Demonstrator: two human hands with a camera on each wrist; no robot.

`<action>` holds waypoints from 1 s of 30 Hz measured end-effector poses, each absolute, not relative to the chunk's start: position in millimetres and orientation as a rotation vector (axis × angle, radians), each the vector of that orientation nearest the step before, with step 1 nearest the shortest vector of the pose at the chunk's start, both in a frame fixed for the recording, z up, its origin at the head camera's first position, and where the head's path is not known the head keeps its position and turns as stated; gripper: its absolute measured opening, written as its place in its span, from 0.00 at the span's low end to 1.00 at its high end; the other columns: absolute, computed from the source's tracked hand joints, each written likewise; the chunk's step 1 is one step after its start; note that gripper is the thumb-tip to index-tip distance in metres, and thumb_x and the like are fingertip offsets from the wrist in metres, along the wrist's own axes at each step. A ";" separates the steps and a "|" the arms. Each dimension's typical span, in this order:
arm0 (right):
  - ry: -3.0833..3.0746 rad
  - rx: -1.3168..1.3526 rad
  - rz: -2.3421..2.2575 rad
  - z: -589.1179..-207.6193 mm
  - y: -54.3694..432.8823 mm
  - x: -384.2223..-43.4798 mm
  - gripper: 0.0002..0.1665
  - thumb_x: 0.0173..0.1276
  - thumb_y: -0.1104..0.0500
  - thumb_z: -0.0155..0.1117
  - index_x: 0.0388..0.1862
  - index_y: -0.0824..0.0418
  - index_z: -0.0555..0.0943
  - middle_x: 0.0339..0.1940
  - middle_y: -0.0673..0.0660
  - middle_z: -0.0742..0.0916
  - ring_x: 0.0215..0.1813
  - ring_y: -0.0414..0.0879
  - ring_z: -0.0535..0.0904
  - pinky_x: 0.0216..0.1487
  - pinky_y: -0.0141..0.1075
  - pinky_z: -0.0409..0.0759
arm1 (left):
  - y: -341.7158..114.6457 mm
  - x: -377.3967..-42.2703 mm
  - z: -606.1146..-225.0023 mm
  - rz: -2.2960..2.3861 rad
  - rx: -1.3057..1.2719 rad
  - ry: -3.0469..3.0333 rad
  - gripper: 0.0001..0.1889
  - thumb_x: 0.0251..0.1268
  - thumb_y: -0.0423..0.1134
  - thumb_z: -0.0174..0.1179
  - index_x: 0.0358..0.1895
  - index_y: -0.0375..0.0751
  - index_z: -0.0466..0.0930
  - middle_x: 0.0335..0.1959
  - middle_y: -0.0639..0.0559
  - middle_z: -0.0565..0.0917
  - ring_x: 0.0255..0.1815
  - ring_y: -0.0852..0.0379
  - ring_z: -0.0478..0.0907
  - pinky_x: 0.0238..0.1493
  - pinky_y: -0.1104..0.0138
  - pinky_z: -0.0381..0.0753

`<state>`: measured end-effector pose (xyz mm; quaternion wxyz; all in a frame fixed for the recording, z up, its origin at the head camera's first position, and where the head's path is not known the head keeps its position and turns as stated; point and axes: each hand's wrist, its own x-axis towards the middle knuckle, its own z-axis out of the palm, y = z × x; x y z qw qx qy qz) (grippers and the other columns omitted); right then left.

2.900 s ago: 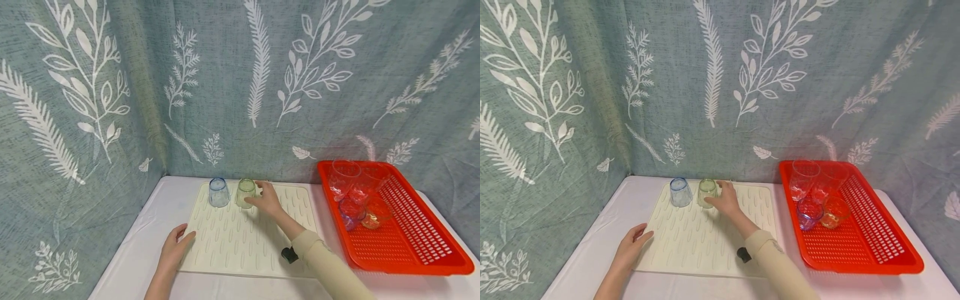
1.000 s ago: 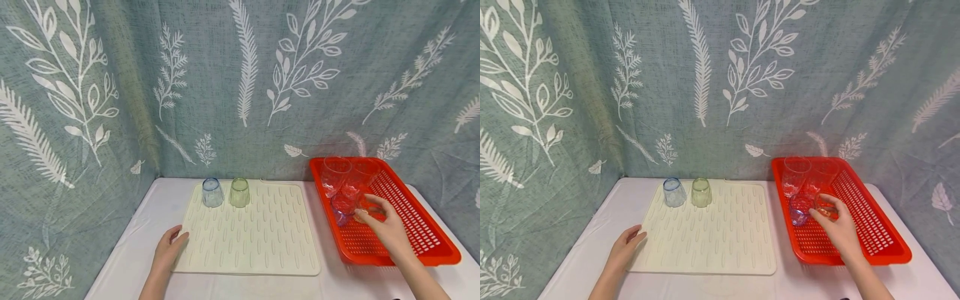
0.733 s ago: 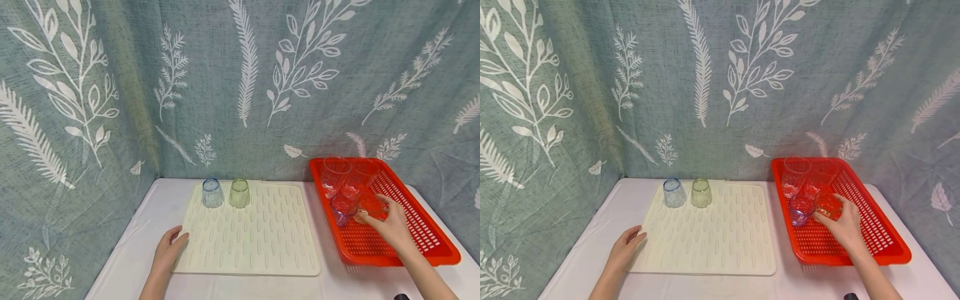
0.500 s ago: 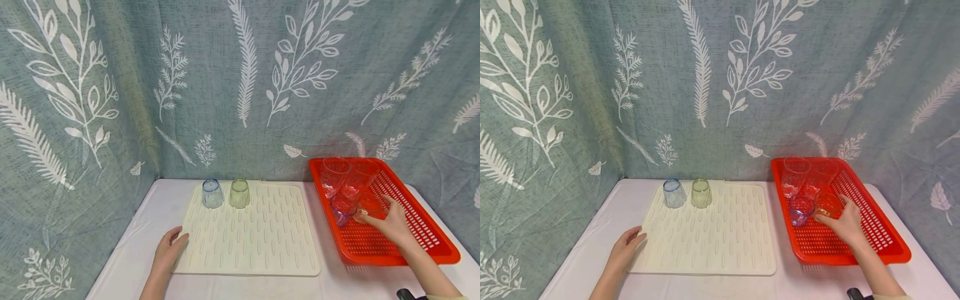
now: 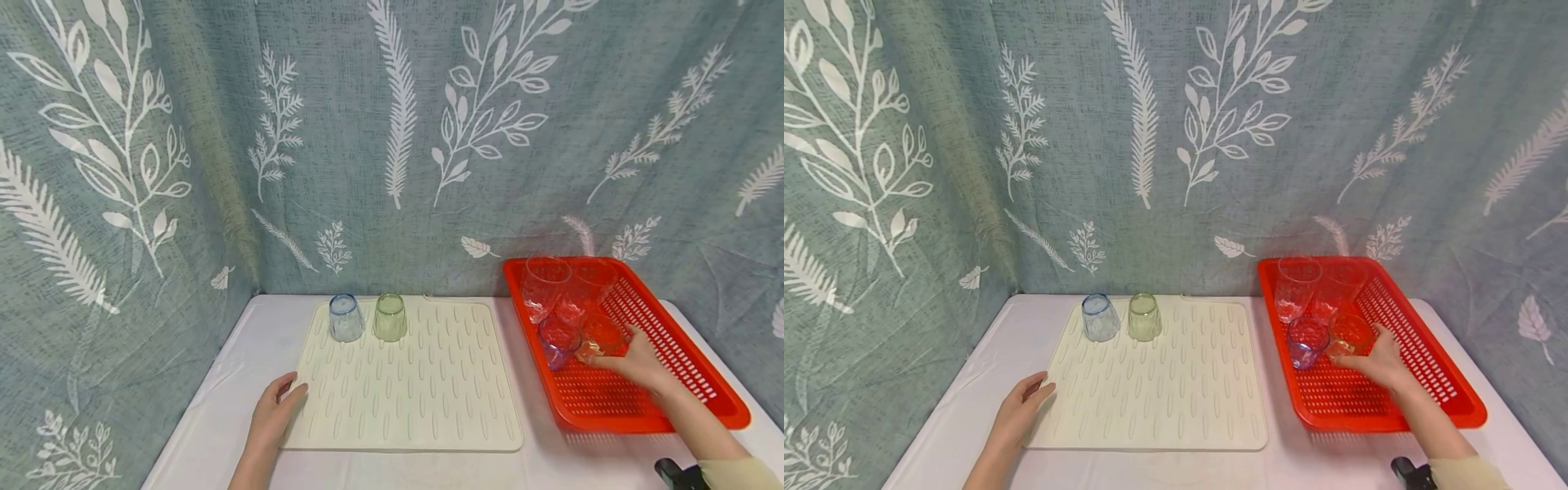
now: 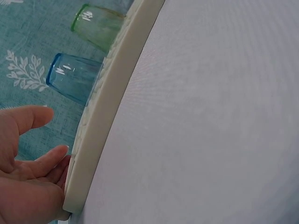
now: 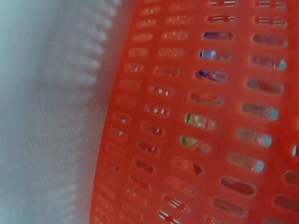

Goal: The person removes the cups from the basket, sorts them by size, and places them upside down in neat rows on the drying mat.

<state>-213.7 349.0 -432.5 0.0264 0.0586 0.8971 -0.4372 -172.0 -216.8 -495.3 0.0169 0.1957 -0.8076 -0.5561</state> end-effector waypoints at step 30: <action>2.543 0.269 -1.378 -435.2 358.8 -235.9 0.61 0.65 0.53 0.67 0.71 0.82 0.34 0.65 0.84 0.56 0.62 0.77 0.63 0.54 0.58 0.77 | -216.4 -170.4 -495.0 -1.698 0.620 -2.525 0.33 0.70 0.45 0.56 0.71 0.30 0.60 0.69 0.29 0.62 0.72 0.32 0.53 0.70 0.44 0.52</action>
